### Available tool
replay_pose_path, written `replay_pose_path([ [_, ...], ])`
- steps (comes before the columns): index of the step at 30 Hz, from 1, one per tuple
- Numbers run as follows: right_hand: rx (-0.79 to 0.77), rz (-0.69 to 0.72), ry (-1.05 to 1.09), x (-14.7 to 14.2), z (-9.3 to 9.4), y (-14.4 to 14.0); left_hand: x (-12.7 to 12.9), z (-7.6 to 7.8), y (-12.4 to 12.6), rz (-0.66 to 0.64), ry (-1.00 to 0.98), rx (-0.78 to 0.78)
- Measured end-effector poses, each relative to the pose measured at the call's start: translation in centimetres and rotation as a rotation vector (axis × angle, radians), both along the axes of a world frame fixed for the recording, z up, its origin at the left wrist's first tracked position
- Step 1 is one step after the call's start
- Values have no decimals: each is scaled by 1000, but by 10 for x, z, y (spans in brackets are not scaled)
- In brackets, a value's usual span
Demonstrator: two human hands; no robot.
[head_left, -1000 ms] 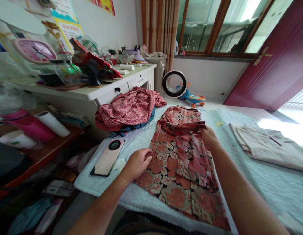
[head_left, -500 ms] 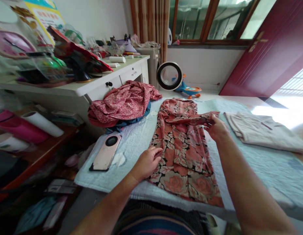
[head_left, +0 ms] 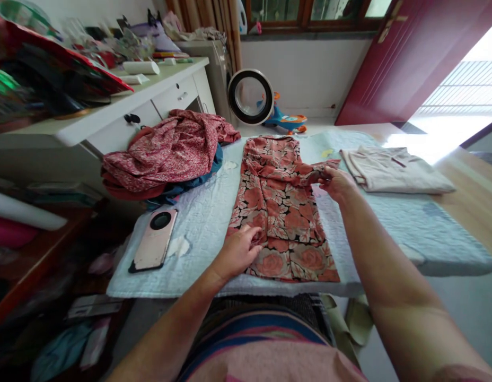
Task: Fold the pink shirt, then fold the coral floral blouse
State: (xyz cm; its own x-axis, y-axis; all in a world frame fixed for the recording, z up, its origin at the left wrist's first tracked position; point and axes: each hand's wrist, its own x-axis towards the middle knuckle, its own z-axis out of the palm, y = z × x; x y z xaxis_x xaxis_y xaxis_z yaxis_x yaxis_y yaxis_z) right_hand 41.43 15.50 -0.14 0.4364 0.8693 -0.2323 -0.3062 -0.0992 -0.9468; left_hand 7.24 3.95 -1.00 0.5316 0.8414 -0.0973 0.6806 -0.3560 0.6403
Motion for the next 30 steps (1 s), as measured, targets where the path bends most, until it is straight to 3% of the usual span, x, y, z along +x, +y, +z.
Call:
replay_pose_path([
  [8, -17, -83, 3, 11, -8, -10, -22, 24, -16, -238, -153, -239],
  [10, -38, -69, -18, 11, -13, -12, -27, 21, -16, -181, -186, -167],
  [14, -75, -38, -64, 9, -17, -14, -36, 3, -10, 5, -155, 221],
  [17, -85, -15, -102, 7, -14, -13, -38, -5, -9, -41, -66, 372],
  [22, -66, 6, -131, 4, -4, -10, -31, 0, -21, -196, -24, 305],
  [30, -105, 13, -150, -7, -4, -13, -22, -1, -23, -228, 15, 172],
])
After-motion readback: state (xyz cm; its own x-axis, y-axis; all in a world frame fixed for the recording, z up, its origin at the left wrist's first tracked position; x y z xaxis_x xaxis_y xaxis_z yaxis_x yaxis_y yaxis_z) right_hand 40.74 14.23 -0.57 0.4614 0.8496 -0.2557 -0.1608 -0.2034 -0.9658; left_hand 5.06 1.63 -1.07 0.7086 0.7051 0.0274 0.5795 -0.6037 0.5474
